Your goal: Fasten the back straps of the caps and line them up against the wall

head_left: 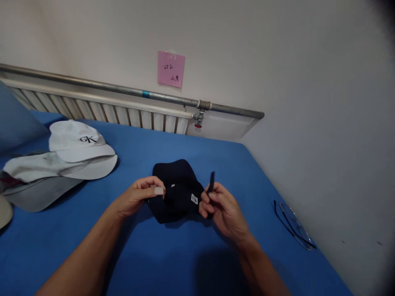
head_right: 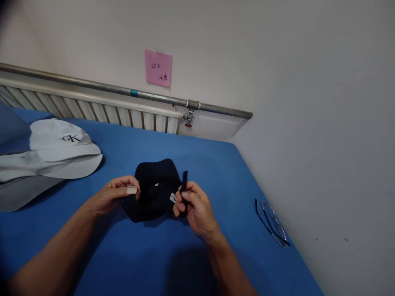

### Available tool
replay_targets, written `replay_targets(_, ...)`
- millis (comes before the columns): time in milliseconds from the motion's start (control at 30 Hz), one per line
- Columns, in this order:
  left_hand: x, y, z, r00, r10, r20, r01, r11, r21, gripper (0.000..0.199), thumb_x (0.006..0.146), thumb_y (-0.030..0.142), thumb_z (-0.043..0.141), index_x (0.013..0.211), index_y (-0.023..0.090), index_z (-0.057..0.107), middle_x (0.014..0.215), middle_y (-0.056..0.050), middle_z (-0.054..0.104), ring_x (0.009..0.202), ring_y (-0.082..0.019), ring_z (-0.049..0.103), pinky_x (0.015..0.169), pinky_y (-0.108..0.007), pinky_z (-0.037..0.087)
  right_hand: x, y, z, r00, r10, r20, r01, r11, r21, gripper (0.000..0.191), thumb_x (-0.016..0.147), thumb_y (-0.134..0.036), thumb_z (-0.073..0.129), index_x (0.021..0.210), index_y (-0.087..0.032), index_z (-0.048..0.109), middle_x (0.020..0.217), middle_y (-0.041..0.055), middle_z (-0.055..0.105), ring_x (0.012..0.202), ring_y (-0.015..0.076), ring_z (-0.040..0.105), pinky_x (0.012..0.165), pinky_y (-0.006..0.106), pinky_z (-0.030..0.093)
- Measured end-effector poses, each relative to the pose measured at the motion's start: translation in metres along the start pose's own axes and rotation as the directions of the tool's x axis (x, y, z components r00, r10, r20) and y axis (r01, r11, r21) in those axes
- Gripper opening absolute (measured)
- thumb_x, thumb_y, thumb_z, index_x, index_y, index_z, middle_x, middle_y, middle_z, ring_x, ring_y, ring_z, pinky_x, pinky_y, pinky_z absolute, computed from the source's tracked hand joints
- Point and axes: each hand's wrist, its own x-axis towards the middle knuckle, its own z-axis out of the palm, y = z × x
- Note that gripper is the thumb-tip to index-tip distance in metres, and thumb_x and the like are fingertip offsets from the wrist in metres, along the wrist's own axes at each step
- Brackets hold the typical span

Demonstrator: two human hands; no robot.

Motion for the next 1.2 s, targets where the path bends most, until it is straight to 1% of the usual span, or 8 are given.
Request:
replay_targets(133,-0.001,-0.003,0.008,0.997,-0.036,0.069,0.036,0.999,0.004,0.017,0.07,0.031,0.076,0.077,0.017,0.07,0.068,-0.001,0.067,0.066,-0.013,0.058,0.066,-0.025,0.041,-0.003,0.015,0.01,0.995,0.088,0.052,-0.081,0.99,-0.119,0.013,0.077,-0.029,0.065,0.081,-0.02,0.057,0.055,-0.0077,0.046,0.04,0.0043,0.031,0.036,0.017,0.032)
replay_targets(333,0.001,-0.006,0.011,0.997,-0.014,0.073,0.018,0.998,-0.055,0.017,0.07,0.027,0.078,0.082,0.018,0.069,0.069,0.0,0.067,0.066,-0.011,0.058,0.066,-0.022,0.04,-0.003,0.029,0.018,0.985,0.168,0.028,-0.161,0.971,-0.175,0.019,0.077,-0.035,0.067,0.084,-0.02,0.058,0.048,-0.011,0.039,0.038,0.0032,0.027,0.035,0.015,0.026)
replay_targets(433,0.003,-0.008,0.01,0.997,-0.012,0.074,0.018,0.997,-0.074,0.017,0.068,0.025,0.078,0.079,0.017,0.068,0.067,0.0,0.067,0.063,-0.011,0.058,0.064,-0.022,0.04,-0.002,0.032,0.019,0.979,0.202,0.034,-0.193,0.965,-0.176,0.021,0.077,-0.037,0.068,0.083,-0.02,0.057,0.046,-0.0119,0.036,0.037,0.0032,0.026,0.035,0.016,0.024)
replay_targets(567,0.003,-0.01,0.009,0.998,-0.013,0.063,0.017,0.997,-0.071,0.015,0.067,0.024,0.078,0.076,0.016,0.068,0.065,0.0,0.066,0.061,-0.011,0.057,0.062,-0.022,0.041,-0.001,0.033,0.02,0.97,0.237,0.06,-0.227,0.963,-0.145,0.02,0.076,-0.036,0.069,0.082,-0.02,0.057,0.046,-0.0122,0.034,0.038,0.0035,0.026,0.036,0.016,0.025)
replay_targets(733,0.003,-0.012,0.011,0.999,-0.045,0.017,0.045,0.998,-0.046,0.012,0.065,0.024,0.078,0.072,0.018,0.07,0.063,0.001,0.064,0.06,-0.01,0.056,0.06,-0.021,0.04,0.001,0.034,0.019,0.954,0.27,0.134,-0.257,0.961,-0.104,0.018,0.076,-0.034,0.067,0.078,-0.019,0.057,0.048,-0.0105,0.04,0.04,0.0038,0.03,0.039,0.017,0.029)
replay_targets(867,0.003,-0.012,0.014,0.999,-0.052,0.007,0.053,0.999,-0.012,0.013,0.062,0.026,0.079,0.069,0.018,0.071,0.068,0.001,0.064,0.062,-0.011,0.055,0.062,-0.022,0.041,0.002,0.037,0.016,0.937,0.299,0.179,-0.28,0.952,-0.121,0.016,0.077,-0.032,0.065,0.074,-0.018,0.056,0.048,-0.01,0.041,0.039,0.0038,0.032,0.038,0.018,0.031)
replay_targets(1000,0.004,-0.012,0.014,0.998,-0.065,-0.016,0.065,0.998,-0.001,0.014,0.059,0.024,0.08,0.068,0.018,0.072,0.07,0.0,0.064,0.065,-0.01,0.054,0.064,-0.02,0.04,0.002,0.041,0.015,0.927,0.314,0.205,-0.297,0.948,-0.11,0.013,0.077,-0.03,0.064,0.076,-0.019,0.057,0.048,-0.01,0.043,0.038,0.0038,0.033,0.038,0.018,0.03)
replay_targets(1200,0.003,-0.015,0.01,0.997,-0.08,0.015,0.08,0.997,-0.015,0.013,0.06,0.025,0.08,0.068,0.018,0.073,0.068,0.0,0.065,0.064,-0.01,0.054,0.063,-0.02,0.041,0.005,0.045,0.015,0.904,0.353,0.243,-0.347,0.935,-0.069,0.015,0.076,-0.03,0.066,0.077,-0.019,0.057,0.048,-0.0101,0.042,0.039,0.0037,0.032,0.039,0.018,0.029)
